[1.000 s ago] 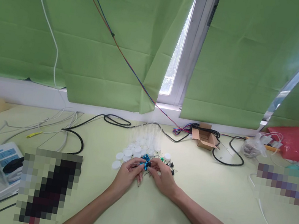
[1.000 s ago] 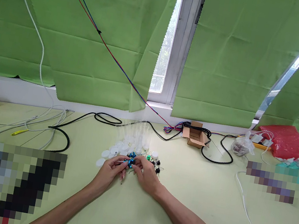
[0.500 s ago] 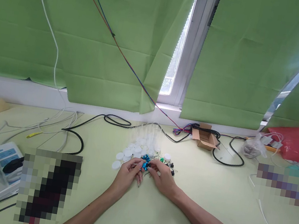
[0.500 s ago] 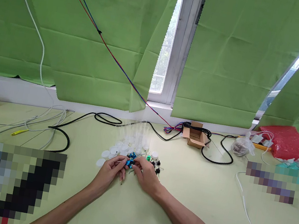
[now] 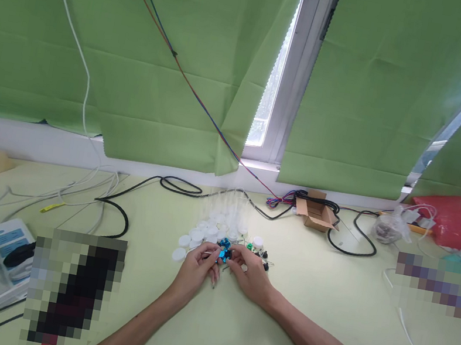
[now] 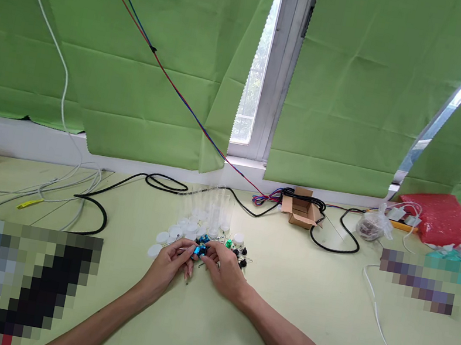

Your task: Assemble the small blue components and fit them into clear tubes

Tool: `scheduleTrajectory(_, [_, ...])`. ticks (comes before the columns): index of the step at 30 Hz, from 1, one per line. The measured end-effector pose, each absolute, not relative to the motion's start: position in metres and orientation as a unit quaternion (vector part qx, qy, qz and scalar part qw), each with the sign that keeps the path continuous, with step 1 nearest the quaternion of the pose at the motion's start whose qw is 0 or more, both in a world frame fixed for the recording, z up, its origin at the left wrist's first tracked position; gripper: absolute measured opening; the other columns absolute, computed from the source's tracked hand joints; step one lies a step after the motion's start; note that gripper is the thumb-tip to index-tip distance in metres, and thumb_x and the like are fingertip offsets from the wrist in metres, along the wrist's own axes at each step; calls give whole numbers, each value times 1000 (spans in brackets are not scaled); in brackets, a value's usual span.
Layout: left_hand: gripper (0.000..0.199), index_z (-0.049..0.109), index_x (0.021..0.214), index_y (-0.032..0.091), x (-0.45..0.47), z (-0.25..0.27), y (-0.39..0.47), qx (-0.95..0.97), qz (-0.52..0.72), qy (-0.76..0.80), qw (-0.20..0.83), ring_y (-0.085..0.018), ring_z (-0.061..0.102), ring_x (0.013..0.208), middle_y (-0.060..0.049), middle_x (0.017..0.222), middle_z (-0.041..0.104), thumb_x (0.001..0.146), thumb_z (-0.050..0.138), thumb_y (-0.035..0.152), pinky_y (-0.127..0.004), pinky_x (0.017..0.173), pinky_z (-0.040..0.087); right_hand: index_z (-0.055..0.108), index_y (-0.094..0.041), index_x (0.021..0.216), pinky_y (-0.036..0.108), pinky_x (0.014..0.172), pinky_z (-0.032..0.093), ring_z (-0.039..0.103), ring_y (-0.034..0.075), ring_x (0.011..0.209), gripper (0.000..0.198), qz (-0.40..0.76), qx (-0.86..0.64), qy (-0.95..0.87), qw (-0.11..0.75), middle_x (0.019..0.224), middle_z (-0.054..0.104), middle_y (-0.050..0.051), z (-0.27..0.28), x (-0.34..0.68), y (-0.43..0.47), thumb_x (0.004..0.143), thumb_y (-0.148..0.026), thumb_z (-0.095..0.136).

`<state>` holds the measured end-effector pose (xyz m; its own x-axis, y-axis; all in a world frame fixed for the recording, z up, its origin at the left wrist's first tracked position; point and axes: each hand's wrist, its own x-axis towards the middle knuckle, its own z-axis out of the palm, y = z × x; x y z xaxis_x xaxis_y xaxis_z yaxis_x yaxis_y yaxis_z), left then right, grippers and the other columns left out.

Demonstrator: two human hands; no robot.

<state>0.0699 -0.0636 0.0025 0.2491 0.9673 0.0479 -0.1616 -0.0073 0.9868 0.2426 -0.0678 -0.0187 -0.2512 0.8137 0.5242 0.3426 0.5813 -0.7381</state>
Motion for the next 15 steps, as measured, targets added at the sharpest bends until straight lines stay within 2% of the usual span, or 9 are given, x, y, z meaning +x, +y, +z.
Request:
scheduleTrajectory(9, [30,58,92,16,69,2,-65,543,466,375,589,-11,57,46,2,69,56,83,61,44,-23,42,47,57,-19,105,28,70,49,59,16,74,14,233,-398,-758,461,86,63,3,-23,244,-66,93,-24,51])
scheduleTrajectory(15, [32,53,94,19,71,-2,-67,561,450,383,580,-12,60,43,3,73,56,85,55,49,-21,34,44,60,-19,99,28,67,46,57,17,72,13,198,-407,-769,452,83,63,4,-19,244,-67,95,-25,49])
